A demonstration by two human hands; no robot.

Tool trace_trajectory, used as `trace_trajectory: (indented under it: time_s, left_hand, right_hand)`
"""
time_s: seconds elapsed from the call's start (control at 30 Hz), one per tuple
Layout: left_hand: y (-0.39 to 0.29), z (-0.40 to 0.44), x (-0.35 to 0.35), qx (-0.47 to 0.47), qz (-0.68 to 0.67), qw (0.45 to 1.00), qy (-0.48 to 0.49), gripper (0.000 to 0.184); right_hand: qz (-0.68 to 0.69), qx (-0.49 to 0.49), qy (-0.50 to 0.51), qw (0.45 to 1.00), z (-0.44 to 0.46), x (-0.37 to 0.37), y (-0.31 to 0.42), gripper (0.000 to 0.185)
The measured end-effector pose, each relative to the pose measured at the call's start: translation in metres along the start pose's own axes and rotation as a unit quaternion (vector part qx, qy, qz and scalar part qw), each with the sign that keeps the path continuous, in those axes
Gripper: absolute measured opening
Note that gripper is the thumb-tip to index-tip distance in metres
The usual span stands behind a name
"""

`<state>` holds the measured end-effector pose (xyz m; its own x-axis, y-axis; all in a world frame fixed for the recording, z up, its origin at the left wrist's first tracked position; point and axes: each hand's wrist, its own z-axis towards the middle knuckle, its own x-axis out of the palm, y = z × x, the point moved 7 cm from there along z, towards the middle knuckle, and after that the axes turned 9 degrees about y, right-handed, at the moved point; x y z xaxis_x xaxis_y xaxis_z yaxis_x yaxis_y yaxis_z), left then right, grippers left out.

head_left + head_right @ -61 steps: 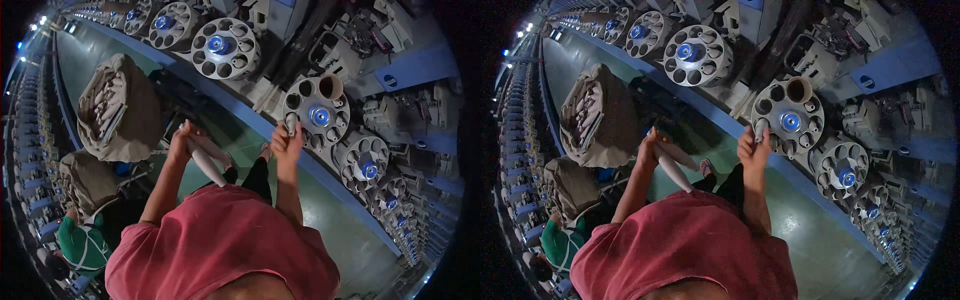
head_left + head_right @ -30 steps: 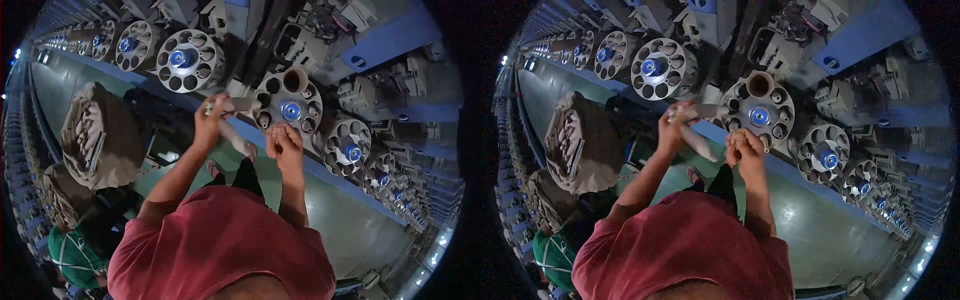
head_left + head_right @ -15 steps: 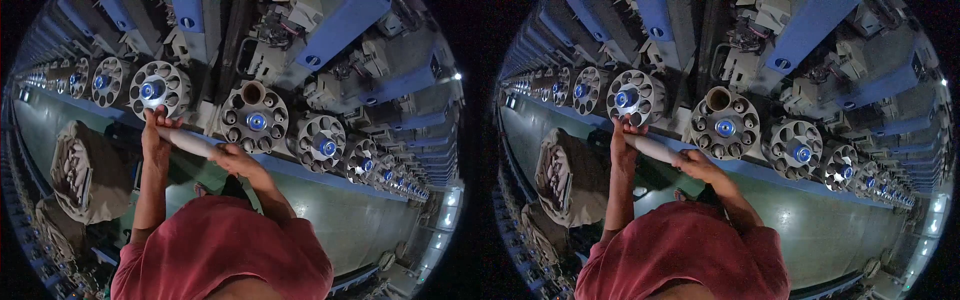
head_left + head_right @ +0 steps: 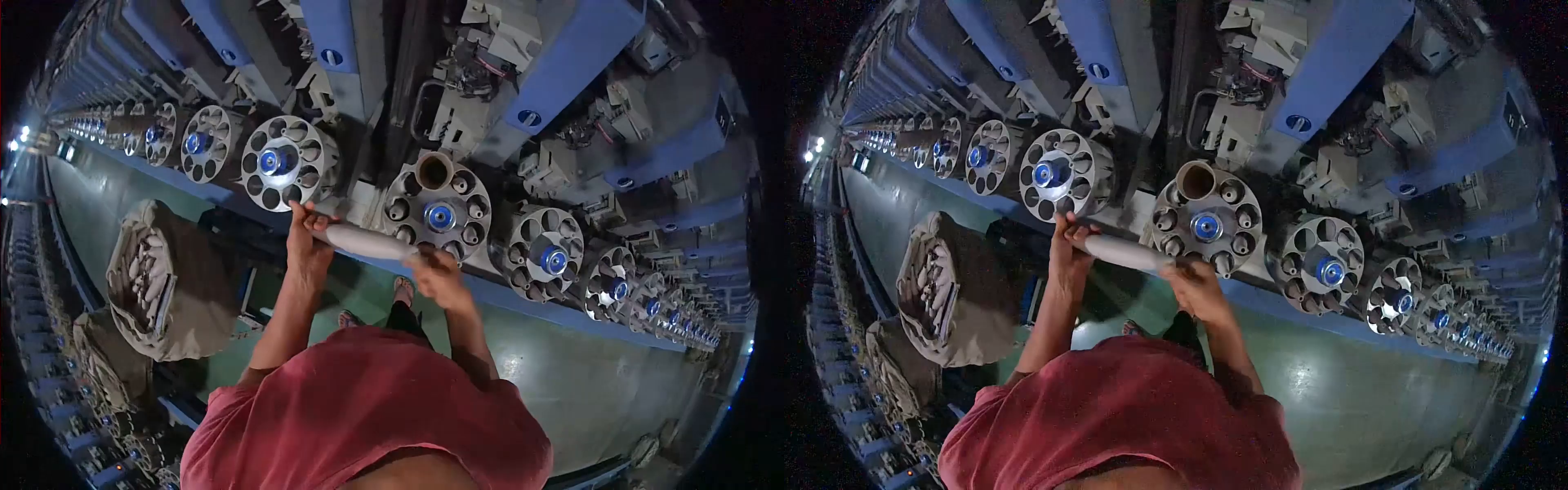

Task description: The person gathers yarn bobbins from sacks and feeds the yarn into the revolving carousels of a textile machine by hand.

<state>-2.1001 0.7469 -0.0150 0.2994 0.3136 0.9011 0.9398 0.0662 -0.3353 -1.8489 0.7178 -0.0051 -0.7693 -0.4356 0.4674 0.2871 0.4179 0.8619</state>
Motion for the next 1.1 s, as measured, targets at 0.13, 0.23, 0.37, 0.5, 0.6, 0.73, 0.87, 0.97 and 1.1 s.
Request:
trace_trajectory:
  time_s: [0.13, 0.23, 0.37, 0.5, 0.6, 0.73, 0.87, 0.97, 1.1]
  left_hand:
    - [-0.017, 0.022, 0.008, -0.008, -0.039, 0.994, 0.101, 0.047]
    - [-0.009, 0.027, 0.005, -0.027, -0.069, 0.994, 0.081, 0.046]
    - [0.0, 0.035, 0.009, 0.0, -0.063, 0.998, -0.009, 0.045]
    - [0.003, 0.033, 0.01, -0.002, -0.036, 0.999, -0.038, 0.042]
    - [-0.007, 0.038, 0.0, 0.001, 0.043, 0.998, 0.044, 0.04]
    - [0.003, 0.038, 0.052, 0.197, 0.19, 0.96, -0.055, 0.042]
    - [0.042, 0.056, 0.085, 0.285, 0.374, 0.881, 0.055, 0.046]
    - [0.093, 0.07, 0.061, 0.163, 0.516, 0.837, 0.086, 0.042]
    - [0.155, -0.029, 0.125, 0.132, 0.468, 0.765, 0.422, 0.043]
  right_hand:
    - [0.379, -0.153, 0.082, 0.909, 0.009, -0.012, 0.044, 0.011]
    - [0.354, -0.254, 0.105, 0.894, 0.023, -0.019, 0.075, 0.013]
    - [-0.069, -0.374, -0.107, 0.919, 0.03, -0.019, 0.101, 0.019]
    - [-0.084, -0.287, -0.083, 0.951, 0.025, -0.007, 0.088, 0.024]
    - [0.058, -0.242, -0.089, 0.964, 0.025, -0.062, 0.069, 0.017]
    - [0.018, -0.129, -0.076, 0.989, 0.027, -0.027, 0.061, 0.013]
    - [0.022, 0.023, 0.123, 0.992, 0.038, 0.034, 0.01, 0.015]
    - [-0.018, 0.05, 0.114, 0.992, 0.033, 0.026, 0.017, 0.014]
    - [-0.392, -0.065, 0.218, 0.891, -0.018, 0.026, 0.138, 0.011]
